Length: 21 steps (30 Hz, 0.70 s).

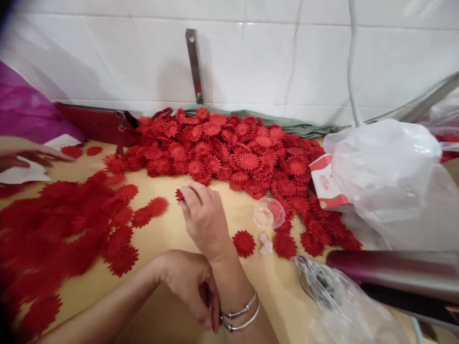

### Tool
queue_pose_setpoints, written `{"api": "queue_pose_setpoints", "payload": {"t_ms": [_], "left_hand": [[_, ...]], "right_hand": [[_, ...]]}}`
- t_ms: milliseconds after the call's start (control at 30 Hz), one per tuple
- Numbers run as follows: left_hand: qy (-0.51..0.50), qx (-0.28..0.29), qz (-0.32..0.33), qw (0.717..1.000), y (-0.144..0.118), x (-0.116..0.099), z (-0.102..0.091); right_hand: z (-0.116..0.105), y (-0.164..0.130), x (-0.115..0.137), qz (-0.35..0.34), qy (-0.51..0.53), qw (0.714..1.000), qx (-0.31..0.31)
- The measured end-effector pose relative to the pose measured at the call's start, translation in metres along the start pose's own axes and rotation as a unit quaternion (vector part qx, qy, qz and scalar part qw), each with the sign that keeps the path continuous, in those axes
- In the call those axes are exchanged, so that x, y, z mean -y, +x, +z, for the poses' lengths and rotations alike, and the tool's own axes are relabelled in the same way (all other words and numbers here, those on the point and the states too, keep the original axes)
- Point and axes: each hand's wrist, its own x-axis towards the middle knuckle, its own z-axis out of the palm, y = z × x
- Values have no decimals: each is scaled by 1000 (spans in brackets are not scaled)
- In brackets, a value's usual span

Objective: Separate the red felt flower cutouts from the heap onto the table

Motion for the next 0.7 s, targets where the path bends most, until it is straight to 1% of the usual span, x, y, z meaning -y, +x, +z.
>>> {"api": "queue_pose_setpoints", "payload": {"t_ms": [33,100,167,200,233,267,333,367,433,467,500,533,567,600,633,700], "left_hand": [[-48,24,15,998,0,8,-4],[-99,31,31,994,-8,17,-13],[-105,7,42,994,-24,17,-23],[-102,-16,41,994,-35,16,-28],[-103,-50,40,993,-46,14,-33],[-103,-98,30,989,-57,12,-39],[-84,-221,9,972,-75,7,-52],[-67,-263,-8,962,-82,4,-59],[-7,-310,-59,949,-89,-8,-72],[49,-334,-96,936,-90,-17,-78],[133,-363,-143,911,-90,-28,-81],[222,-391,-194,872,-87,-42,-83],[291,-418,-219,832,-84,-57,-83],[335,-435,-218,807,-80,-74,-82],[356,-459,-199,790,-75,-91,-80],[385,-524,-128,749,-65,-123,-73]], "right_hand": [[0,1,4,-7,1,1000,29],[-3,2,12,-15,10,997,77],[-10,0,20,6,24,995,101],[-15,-2,25,27,31,994,101],[-19,-5,30,54,40,993,96],[-24,-9,34,79,51,992,89],[-31,-18,43,110,71,988,84],[-34,-23,46,118,76,987,85],[-36,-28,49,124,74,986,84],[-37,-28,48,126,69,987,78],[-37,-27,47,126,64,988,65],[-38,-24,45,125,59,989,44],[-39,-20,42,124,53,991,16],[-41,-15,40,124,44,991,-21],[-45,-9,38,124,32,990,-62],[-55,4,38,129,-11,980,-152]]}}
